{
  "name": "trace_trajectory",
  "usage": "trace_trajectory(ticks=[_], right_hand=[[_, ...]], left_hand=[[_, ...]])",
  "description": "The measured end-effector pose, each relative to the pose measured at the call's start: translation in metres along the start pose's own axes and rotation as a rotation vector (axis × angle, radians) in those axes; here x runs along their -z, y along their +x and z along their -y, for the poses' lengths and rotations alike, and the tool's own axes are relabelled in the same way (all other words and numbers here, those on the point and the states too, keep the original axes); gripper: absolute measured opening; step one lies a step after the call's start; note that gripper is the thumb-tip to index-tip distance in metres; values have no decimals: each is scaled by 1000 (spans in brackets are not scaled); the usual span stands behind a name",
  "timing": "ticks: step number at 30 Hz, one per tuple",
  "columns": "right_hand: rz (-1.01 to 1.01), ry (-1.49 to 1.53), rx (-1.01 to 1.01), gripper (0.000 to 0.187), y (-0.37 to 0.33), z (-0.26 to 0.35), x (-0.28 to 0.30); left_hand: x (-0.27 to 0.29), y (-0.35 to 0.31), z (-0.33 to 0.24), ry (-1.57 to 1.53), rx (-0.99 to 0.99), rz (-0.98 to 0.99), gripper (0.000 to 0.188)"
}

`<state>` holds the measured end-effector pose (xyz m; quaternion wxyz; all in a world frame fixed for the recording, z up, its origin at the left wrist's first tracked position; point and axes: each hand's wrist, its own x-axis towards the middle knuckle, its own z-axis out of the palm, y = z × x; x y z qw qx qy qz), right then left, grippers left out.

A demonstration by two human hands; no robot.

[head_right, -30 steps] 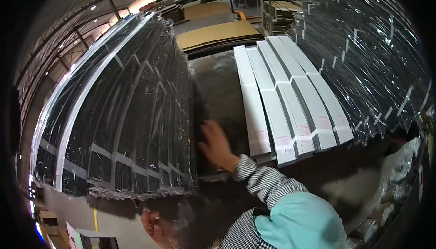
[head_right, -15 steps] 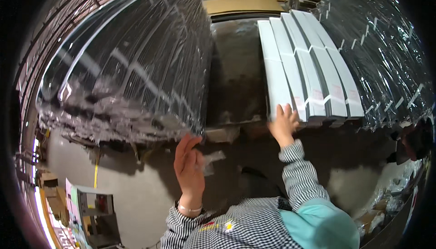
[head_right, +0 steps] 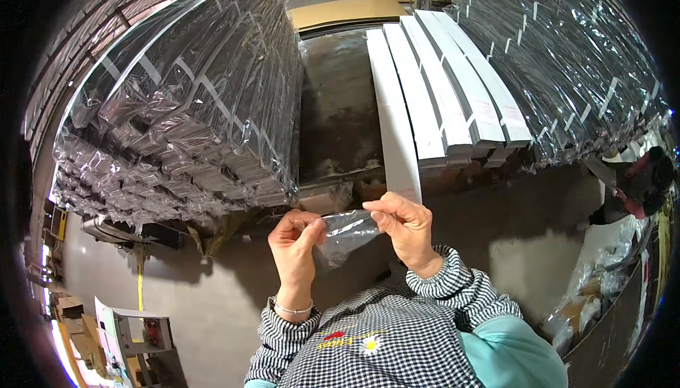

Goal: Placing white rectangular planks into individual plastic sleeves and stacking them.

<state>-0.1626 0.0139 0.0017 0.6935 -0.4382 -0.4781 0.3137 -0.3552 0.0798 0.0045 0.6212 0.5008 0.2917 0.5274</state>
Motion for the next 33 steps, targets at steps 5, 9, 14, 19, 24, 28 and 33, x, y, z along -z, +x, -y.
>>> trace_trajectory(ticks=[5,9,14,19,24,28,33], right_hand=[[147,694,-206,31,-20,11,-16],[369,811,-502,38,-41,-5,31],[388,-345,-334,17,-65,-55,133],[782,-1170,-347,30,-119,-190,198],[561,-1003,-218,17,-60,-192,214],[250,-447,-381,8,-24,-169,200],[-175,-777,-175,2,-23,-208,168]], left_hand=[[-1,-9,27,-161,268,82,12],[-5,-25,42,-776,407,366,33],[29,-14,109,494,503,682,22],[51,-37,289,1143,-45,773,18],[1,30,261,1255,44,887,16],[0,76,238,623,178,814,10],[2,91,289,664,528,667,10]])
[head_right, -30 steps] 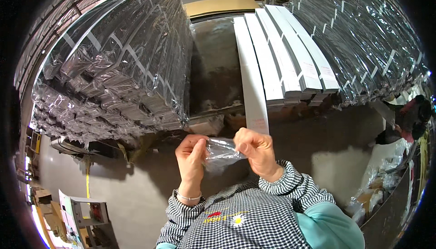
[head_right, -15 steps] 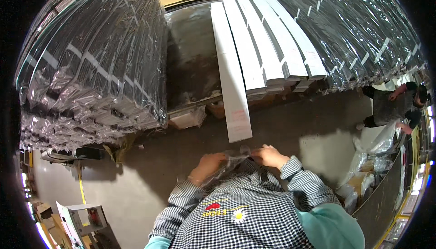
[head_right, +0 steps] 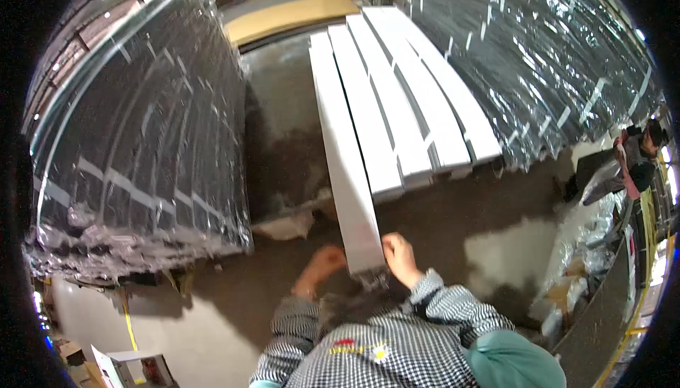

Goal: Placing white rectangular planks into individual plastic sleeves and stacking them.

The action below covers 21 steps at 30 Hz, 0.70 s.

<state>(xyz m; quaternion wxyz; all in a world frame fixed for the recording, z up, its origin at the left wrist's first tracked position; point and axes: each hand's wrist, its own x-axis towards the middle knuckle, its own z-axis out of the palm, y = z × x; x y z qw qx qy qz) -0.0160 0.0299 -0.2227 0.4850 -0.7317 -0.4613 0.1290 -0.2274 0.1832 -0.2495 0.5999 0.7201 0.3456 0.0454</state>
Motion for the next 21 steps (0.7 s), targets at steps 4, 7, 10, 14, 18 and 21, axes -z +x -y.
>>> trace_trajectory(ticks=[4,7,10,14,18,21], right_hand=[[65,-99,99,7,19,-23,0],[-57,63,-206,4,41,-23,-19],[-128,125,-150,5,48,-5,-9],[111,-168,-68,8,43,-49,12],[-32,87,-29,7,91,-30,-15],[55,-42,-47,6,100,-38,-5]], left_hand=[[-7,22,18,330,-174,-68,9],[-8,43,6,-11,-351,-416,11],[-10,41,-32,-284,-403,-485,6],[14,50,-35,15,-220,-40,12],[27,87,-22,-80,-346,-430,13],[29,97,-3,-89,-296,-314,15]])
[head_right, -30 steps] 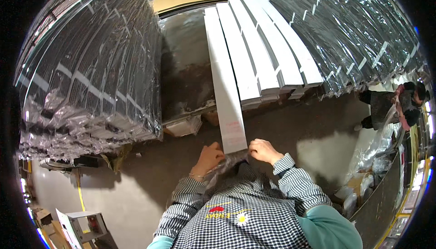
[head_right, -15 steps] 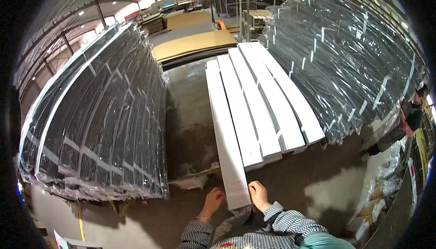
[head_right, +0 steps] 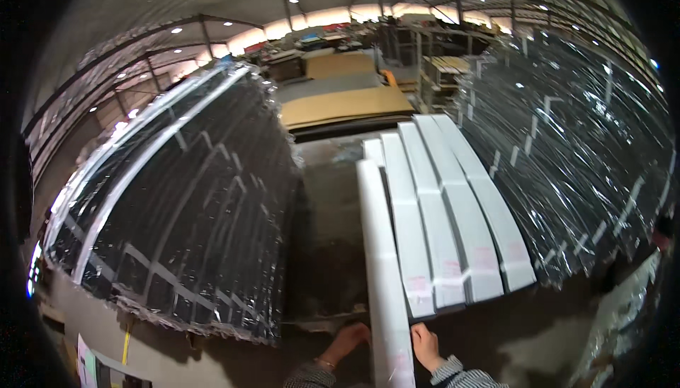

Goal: Placing white rectangular planks into individual plastic sleeves and stacking them.

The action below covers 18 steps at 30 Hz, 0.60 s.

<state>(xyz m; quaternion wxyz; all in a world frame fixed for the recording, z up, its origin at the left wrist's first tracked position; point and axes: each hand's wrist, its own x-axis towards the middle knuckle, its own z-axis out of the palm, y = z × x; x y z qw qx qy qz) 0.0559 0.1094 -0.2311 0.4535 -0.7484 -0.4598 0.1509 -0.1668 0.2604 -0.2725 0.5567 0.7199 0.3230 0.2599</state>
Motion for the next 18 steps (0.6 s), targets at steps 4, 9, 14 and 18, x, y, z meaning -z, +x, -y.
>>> trace_trajectory(ticks=[4,9,14,18], right_hand=[[89,437,-418,11,5,-40,-9],[112,686,-848,20,1,-31,-15],[100,655,-868,13,15,-82,-74],[-199,675,-444,19,34,5,-54]], left_hand=[[-25,10,-4,-139,242,36,25],[-93,-19,110,133,141,-134,28],[-78,-17,128,776,219,-76,26],[-55,1,-60,104,91,-788,27]])
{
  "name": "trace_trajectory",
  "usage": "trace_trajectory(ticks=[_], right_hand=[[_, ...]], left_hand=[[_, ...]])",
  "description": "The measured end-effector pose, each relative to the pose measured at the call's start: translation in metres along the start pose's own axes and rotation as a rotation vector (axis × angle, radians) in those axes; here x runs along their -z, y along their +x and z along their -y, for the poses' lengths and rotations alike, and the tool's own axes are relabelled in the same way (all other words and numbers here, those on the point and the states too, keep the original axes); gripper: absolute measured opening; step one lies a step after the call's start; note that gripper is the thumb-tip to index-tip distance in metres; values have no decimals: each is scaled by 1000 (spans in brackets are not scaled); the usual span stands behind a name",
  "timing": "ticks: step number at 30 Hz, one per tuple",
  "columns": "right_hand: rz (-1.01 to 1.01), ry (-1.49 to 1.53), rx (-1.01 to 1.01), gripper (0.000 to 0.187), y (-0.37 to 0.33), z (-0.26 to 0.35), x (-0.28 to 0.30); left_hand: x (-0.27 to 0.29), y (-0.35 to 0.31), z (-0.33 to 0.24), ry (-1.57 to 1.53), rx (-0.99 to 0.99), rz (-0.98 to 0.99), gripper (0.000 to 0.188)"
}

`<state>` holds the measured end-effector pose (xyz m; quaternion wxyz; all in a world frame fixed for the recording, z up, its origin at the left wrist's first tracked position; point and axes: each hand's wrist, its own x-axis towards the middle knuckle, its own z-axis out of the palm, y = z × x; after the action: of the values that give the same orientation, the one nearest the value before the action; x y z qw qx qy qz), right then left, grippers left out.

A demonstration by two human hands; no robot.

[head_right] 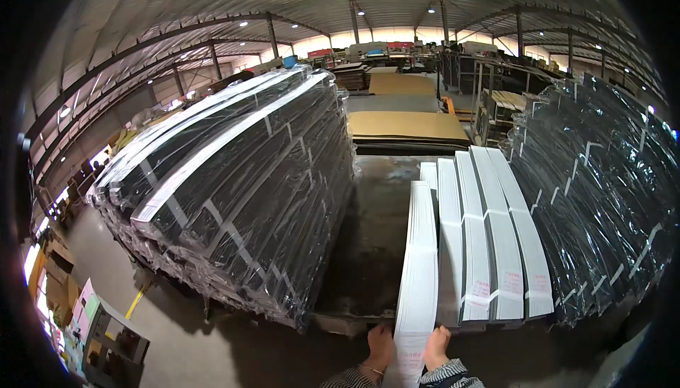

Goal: Placing white rectangular planks into individual plastic sleeves and stacking them.

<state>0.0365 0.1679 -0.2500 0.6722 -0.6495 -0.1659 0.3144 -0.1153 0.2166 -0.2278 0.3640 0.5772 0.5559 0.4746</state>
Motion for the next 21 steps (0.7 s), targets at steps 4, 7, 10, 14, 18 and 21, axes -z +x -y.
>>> trace_trajectory(ticks=[4,7,10,14,18,21], right_hand=[[-41,424,99,19,-31,42,9],[3,435,66,31,-88,78,18],[209,134,133,32,-118,41,49],[358,-386,165,37,-138,-37,93],[471,-20,369,24,-109,-39,92],[179,574,86,19,-206,143,18]], left_hand=[[57,-26,-124,-391,74,27,24],[83,-69,-113,-322,-84,56,31],[105,-102,-74,-258,-193,85,31],[140,-144,-6,173,184,489,48],[141,-127,-20,224,-113,335,55],[204,-122,-146,-13,-134,296,59]])
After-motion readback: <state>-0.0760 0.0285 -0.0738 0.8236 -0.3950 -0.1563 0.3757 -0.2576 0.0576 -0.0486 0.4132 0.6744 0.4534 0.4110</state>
